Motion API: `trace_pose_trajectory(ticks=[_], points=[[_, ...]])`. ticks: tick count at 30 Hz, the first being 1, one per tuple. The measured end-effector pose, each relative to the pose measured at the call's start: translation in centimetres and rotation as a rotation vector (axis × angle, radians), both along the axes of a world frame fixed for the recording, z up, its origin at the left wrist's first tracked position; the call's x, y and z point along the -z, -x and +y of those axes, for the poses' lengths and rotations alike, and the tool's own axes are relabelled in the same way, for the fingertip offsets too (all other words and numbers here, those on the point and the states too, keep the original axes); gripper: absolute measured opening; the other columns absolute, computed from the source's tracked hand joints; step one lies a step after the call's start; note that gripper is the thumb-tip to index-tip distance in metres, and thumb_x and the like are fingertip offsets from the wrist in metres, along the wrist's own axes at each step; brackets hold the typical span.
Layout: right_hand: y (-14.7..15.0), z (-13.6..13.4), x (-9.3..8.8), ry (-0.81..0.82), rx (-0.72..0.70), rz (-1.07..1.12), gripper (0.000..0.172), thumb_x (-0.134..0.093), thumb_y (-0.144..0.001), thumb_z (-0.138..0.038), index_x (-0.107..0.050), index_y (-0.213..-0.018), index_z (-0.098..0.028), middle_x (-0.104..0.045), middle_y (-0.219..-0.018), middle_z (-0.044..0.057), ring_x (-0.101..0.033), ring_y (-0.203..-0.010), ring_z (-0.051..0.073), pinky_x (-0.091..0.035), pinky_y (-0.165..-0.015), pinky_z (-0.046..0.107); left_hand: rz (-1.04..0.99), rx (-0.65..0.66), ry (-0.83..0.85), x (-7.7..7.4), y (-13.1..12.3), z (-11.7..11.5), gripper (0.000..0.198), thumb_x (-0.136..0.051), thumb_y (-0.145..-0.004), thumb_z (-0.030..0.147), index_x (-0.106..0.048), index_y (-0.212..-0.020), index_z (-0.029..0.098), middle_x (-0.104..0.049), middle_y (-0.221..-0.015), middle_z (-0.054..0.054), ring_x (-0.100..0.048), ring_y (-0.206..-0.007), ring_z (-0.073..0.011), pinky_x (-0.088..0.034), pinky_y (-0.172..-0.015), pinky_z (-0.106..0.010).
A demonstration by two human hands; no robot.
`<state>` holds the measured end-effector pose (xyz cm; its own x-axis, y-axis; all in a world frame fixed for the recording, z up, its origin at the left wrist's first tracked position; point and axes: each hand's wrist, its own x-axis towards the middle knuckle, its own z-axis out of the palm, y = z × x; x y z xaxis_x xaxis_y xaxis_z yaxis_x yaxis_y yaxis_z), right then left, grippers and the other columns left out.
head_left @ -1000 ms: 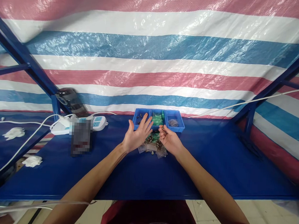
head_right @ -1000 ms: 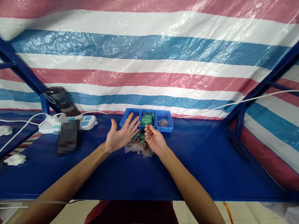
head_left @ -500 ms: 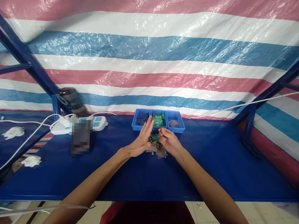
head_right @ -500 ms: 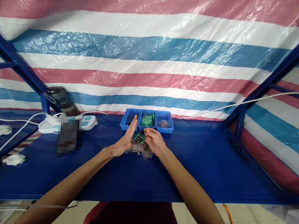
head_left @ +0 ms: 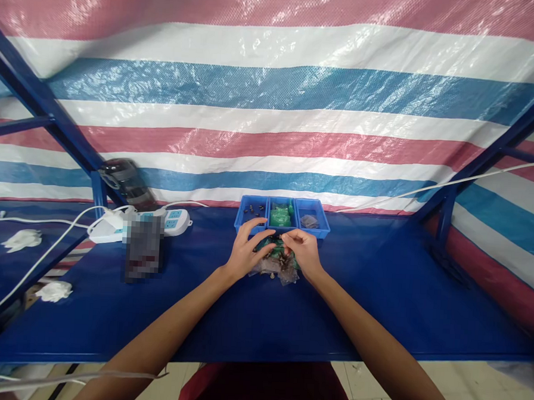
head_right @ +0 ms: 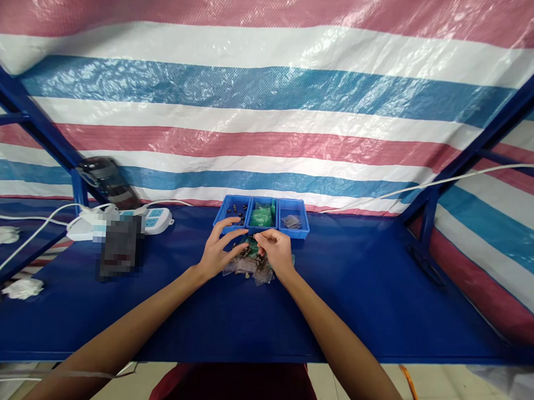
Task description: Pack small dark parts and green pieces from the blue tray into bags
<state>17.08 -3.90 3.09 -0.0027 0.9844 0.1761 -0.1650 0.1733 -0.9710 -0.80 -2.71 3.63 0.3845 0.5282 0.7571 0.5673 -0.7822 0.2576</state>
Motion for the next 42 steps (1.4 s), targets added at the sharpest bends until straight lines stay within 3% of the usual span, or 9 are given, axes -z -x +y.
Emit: trace_pose_trajectory(ticks=[13,20,24,28,33,39,42], points=[[0.3,-0.4,-0.1,-0.075,-0.071,-0.13,0.032,-0.063,-0.077,-0.046,-0.064,-0.065,-0.017,-0.055,-0.052,-0.001,-0.049,-0.044,0.011,-0.04,-0.043,0.024,-0.024,0.052,-0.036,0.0,-0.4,-0.3,0.016,-0.057,-0.087,0.03,-0.066,-0.097,0.022,-0.062,-0.105,-0.008,-0.056,-0.102,-0.0223,-0.048,-0.086,-0.04],[0.3,-0.7,-0.2,-0.112,-0.088,-0.152,0.029,-0.057,-0.082,-0.046,-0.064,-0.08,-0.018,-0.052,-0.051,-0.002,-0.049,-0.044,0.012,-0.04,-0.044,0.024,-0.092,0.051,0.02,-0.1,-0.4,-0.3,0.016,-0.058,-0.087,0.028,-0.067,-0.098,0.021,-0.062,-0.105,-0.008,-0.056,-0.101,-0.021,-0.049,-0.084,-0.038],[0.3,-1.1,-0.5,-0.244,0.02,-0.282,0.023,-0.057,-0.083,-0.04,-0.063,-0.092,-0.02,-0.06,-0.072,0.002,-0.054,-0.053,0.013,-0.045,-0.051,0.026,-0.148,0.043,0.123,0.0,-0.7,-0.3,0.016,-0.058,-0.087,0.03,-0.067,-0.095,0.021,-0.061,-0.107,-0.008,-0.056,-0.101,-0.0205,-0.05,-0.083,-0.036],[0.2,-1.3,-0.7,-0.346,0.071,-0.408,0.02,-0.056,-0.084,-0.038,-0.064,-0.091,-0.021,-0.062,-0.087,0.006,-0.056,-0.062,0.015,-0.048,-0.057,0.028,-0.258,0.05,0.257,0.1,-1.0,-0.2,0.016,-0.058,-0.086,0.032,-0.068,-0.089,0.02,-0.06,-0.107,-0.007,-0.059,-0.097,-0.0193,-0.051,-0.08,-0.034],[0.2,-1.3,-0.5,-0.374,0.08,-0.447,0.022,-0.052,-0.087,-0.038,-0.064,-0.091,-0.021,-0.061,-0.086,0.006,-0.057,-0.062,0.015,-0.048,-0.057,0.028,-0.288,0.077,0.323,0.0,-1.2,-0.3,0.018,-0.058,-0.086,0.034,-0.068,-0.084,0.018,-0.062,-0.103,-0.007,-0.06,-0.096,-0.0186,-0.05,-0.086,-0.034],[0.3,-1.1,-0.2,-0.352,0.093,-0.429,0.023,-0.048,-0.09,-0.037,-0.062,-0.089,-0.019,-0.058,-0.077,0.003,-0.055,-0.054,0.012,-0.046,-0.054,0.025,-0.238,0.052,0.306,-0.3,-1.3,-0.6,0.023,-0.059,-0.085,0.034,-0.064,-0.101,0.019,-0.061,-0.106,-0.008,-0.058,-0.101,-0.0192,-0.048,-0.089,-0.034],[0.3,-1.1,-0.1,-0.361,0.088,-0.438,0.023,-0.047,-0.09,-0.035,-0.062,-0.087,-0.018,-0.056,-0.072,0.001,-0.055,-0.054,0.011,-0.045,-0.054,0.025,-0.212,0.071,0.256,-0.2,-1.4,-0.7,0.02,-0.059,-0.086,0.032,-0.065,-0.1,0.02,-0.062,-0.104,-0.007,-0.058,-0.1,-0.0187,-0.048,-0.089,-0.034]])
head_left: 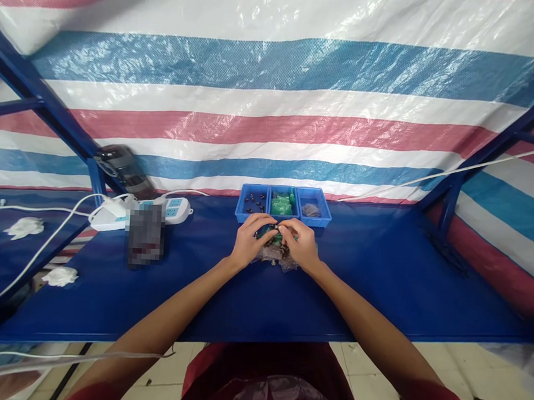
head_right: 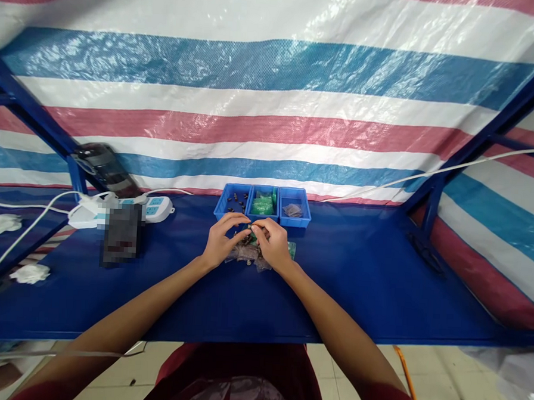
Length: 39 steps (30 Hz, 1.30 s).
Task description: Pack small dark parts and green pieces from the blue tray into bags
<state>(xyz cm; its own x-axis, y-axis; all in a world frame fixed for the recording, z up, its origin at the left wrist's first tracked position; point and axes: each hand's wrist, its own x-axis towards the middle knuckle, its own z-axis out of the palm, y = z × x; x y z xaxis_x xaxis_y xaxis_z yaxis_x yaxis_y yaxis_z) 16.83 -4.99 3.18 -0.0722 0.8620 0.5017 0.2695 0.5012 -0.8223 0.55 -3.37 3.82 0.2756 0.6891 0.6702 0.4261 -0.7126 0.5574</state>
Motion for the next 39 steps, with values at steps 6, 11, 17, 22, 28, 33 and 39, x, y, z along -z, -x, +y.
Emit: trace_pose_trajectory(ticks=[6,11,17,22,28,33,39], points=[[0.0,-0.1,0.0,-0.041,0.035,-0.095,0.027,-0.046,-0.091,-0.034,-0.063,-0.08,-0.017,-0.055,-0.065,0.001,-0.051,-0.055,0.012,-0.041,-0.055,0.024,-0.011,0.011,-0.059,0.2,0.0,-0.1,0.015,-0.058,-0.086,0.029,-0.066,-0.094,0.019,-0.064,-0.099,-0.007,-0.059,-0.097,-0.0183,-0.048,-0.087,-0.033],[0.1,-0.1,-0.1,-0.083,0.064,-0.139,0.03,-0.045,-0.092,-0.034,-0.062,-0.073,-0.017,-0.055,-0.061,0.0,-0.05,-0.056,0.012,-0.039,-0.057,0.025,-0.03,-0.023,-0.007,-0.1,0.1,-0.3,0.018,-0.056,-0.088,0.03,-0.066,-0.098,0.019,-0.065,-0.101,-0.007,-0.06,-0.097,-0.0187,-0.05,-0.085,-0.033],[0.0,0.0,-0.2,-0.06,0.092,-0.104,0.03,-0.046,-0.091,-0.035,-0.063,-0.073,-0.016,-0.055,-0.06,0.0,-0.05,-0.054,0.012,-0.039,-0.055,0.024,-0.092,-0.111,0.012,-0.6,0.3,-0.5,0.019,-0.055,-0.088,0.029,-0.066,-0.101,0.02,-0.068,-0.102,-0.005,-0.061,-0.098,-0.0184,-0.049,-0.09,-0.034],[0.0,0.0,-0.2,-0.052,0.094,-0.099,0.03,-0.047,-0.091,-0.035,-0.064,-0.075,-0.017,-0.055,-0.061,0.001,-0.05,-0.054,0.012,-0.04,-0.054,0.024,-0.097,-0.128,0.019,-0.5,0.3,-0.5,0.02,-0.054,-0.088,0.029,-0.066,-0.102,0.02,-0.068,-0.097,-0.005,-0.062,-0.091,-0.0172,-0.049,-0.085,-0.031],[0.0,-0.1,-0.3,-0.086,0.089,-0.086,0.025,-0.048,-0.09,-0.032,-0.065,-0.081,-0.017,-0.058,-0.069,0.002,-0.052,-0.057,0.012,-0.043,-0.056,0.025,-0.077,-0.025,0.025,-0.1,0.2,-0.3,0.026,-0.049,-0.091,0.031,-0.065,-0.109,0.02,-0.068,-0.092,-0.005,-0.062,-0.087,-0.0169,-0.049,-0.079,-0.029],[0.0,-0.3,-0.4,-0.158,0.035,-0.085,0.02,-0.051,-0.089,-0.031,-0.066,-0.096,-0.019,-0.06,-0.077,0.004,-0.053,-0.059,0.013,-0.045,-0.055,0.026,-0.113,0.013,0.114,0.4,0.1,-0.4,0.026,-0.046,-0.093,0.033,-0.06,-0.11,0.019,-0.064,-0.075,-0.001,-0.061,-0.069,-0.0123,-0.049,-0.072,-0.024],[0.1,-0.2,-0.2,-0.201,-0.04,-0.082,0.019,-0.054,-0.088,-0.028,-0.066,-0.099,-0.019,-0.057,-0.075,0.004,-0.052,-0.058,0.012,-0.046,-0.054,0.025,-0.105,0.004,0.177,0.6,0.2,-0.5,0.022,-0.045,-0.093,0.035,-0.052,-0.106,0.018,-0.057,-0.063,0.004,-0.056,-0.06,-0.0093,-0.045,-0.064,-0.02]])
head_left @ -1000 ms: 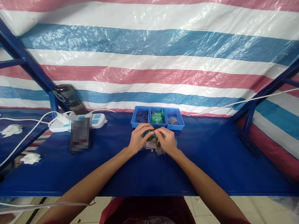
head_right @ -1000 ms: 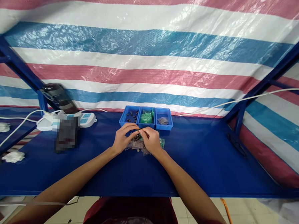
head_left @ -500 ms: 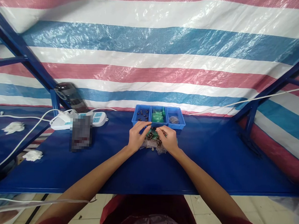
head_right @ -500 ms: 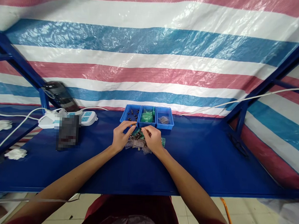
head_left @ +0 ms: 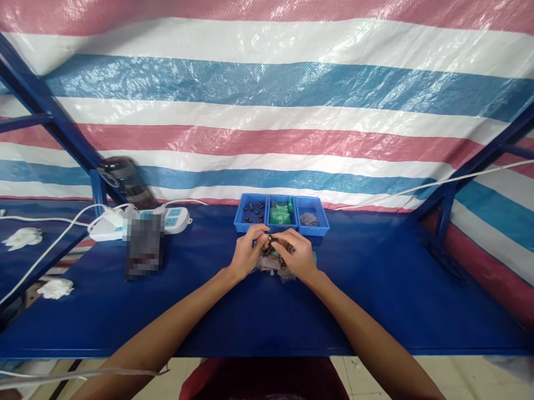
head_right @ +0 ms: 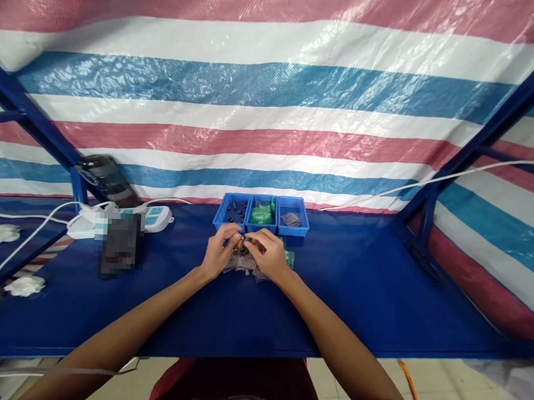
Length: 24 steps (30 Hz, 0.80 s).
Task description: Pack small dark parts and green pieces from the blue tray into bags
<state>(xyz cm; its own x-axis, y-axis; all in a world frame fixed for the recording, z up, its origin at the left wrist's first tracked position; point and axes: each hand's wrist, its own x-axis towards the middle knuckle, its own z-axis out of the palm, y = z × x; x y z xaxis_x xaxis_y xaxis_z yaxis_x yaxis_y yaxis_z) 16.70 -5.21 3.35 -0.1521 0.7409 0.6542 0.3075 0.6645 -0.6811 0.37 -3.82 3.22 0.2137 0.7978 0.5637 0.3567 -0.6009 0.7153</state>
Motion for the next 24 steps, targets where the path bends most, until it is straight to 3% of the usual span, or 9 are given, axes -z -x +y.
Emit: trace_pose_trajectory(ticks=[8,14,24], points=[[0.1,-0.06,0.0,0.008,0.013,-0.042,0.02,-0.053,-0.088,-0.032,-0.066,-0.094,-0.019,-0.055,-0.073,0.002,-0.049,-0.056,0.011,-0.044,-0.055,0.025,0.04,0.005,0.006,0.47,0.02,0.07,0.023,-0.043,-0.094,0.036,-0.051,-0.106,0.018,-0.055,-0.061,0.005,-0.054,-0.056,-0.0089,-0.044,-0.058,-0.019],[-0.02,0.08,-0.05,0.043,0.097,-0.024,0.022,-0.052,-0.088,-0.035,-0.066,-0.09,-0.018,-0.052,-0.068,0.001,-0.049,-0.057,0.012,-0.043,-0.055,0.026,0.025,-0.078,-0.083,0.48,0.1,0.25,0.025,-0.048,-0.091,0.037,-0.055,-0.106,0.018,-0.064,-0.091,-0.004,-0.062,-0.077,-0.0128,-0.05,-0.071,-0.024],[0.01,0.05,-0.11,0.02,0.078,-0.029,0.021,-0.052,-0.089,-0.031,-0.067,-0.091,-0.017,-0.052,-0.067,0.001,-0.047,-0.056,0.012,-0.041,-0.054,0.026,0.045,-0.036,-0.095,0.26,0.08,0.04,0.025,-0.054,-0.089,0.032,-0.054,-0.11,0.019,-0.064,-0.09,-0.003,-0.063,-0.077,-0.0125,-0.051,-0.072,-0.024]])
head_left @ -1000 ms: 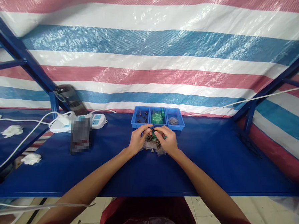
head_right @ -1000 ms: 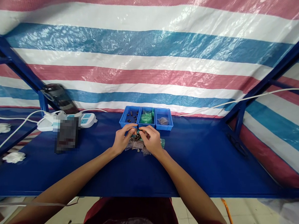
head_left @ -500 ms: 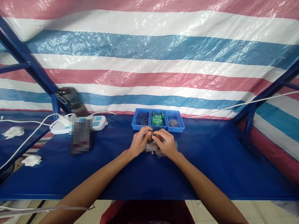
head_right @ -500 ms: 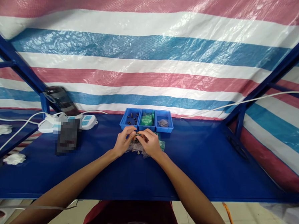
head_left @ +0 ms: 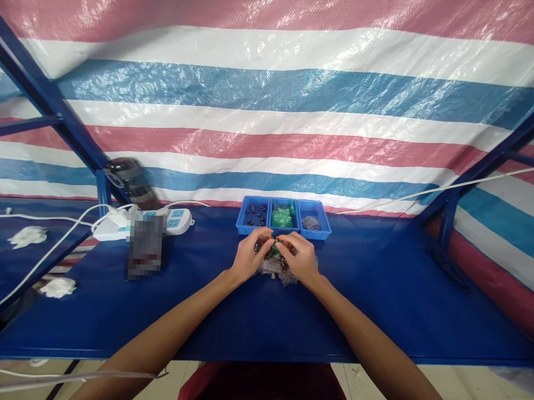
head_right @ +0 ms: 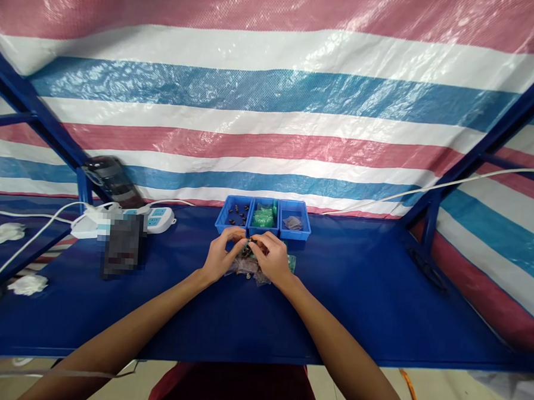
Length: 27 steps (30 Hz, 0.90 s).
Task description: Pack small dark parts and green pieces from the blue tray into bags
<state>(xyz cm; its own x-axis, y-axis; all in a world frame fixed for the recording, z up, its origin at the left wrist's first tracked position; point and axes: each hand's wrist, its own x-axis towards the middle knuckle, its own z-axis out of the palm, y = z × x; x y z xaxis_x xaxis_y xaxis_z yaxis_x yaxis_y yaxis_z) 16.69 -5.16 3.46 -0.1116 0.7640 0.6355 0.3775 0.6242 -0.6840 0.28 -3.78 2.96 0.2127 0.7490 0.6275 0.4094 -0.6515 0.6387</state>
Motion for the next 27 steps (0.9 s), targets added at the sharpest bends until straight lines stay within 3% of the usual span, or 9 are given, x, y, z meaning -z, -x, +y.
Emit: trace_pose_trajectory(ticks=[27], points=[[-0.36,0.36,0.2,0.01,0.026,-0.051,0.026,-0.052,-0.088,-0.037,-0.069,-0.091,-0.018,-0.057,-0.068,0.003,-0.05,-0.056,0.013,-0.044,-0.055,0.027,0.008,0.038,0.055,-0.48,-0.22,0.05,0.029,-0.053,-0.089,0.035,-0.051,-0.113,0.019,-0.062,-0.089,-0.003,-0.062,-0.075,-0.0121,-0.051,-0.072,-0.024]])
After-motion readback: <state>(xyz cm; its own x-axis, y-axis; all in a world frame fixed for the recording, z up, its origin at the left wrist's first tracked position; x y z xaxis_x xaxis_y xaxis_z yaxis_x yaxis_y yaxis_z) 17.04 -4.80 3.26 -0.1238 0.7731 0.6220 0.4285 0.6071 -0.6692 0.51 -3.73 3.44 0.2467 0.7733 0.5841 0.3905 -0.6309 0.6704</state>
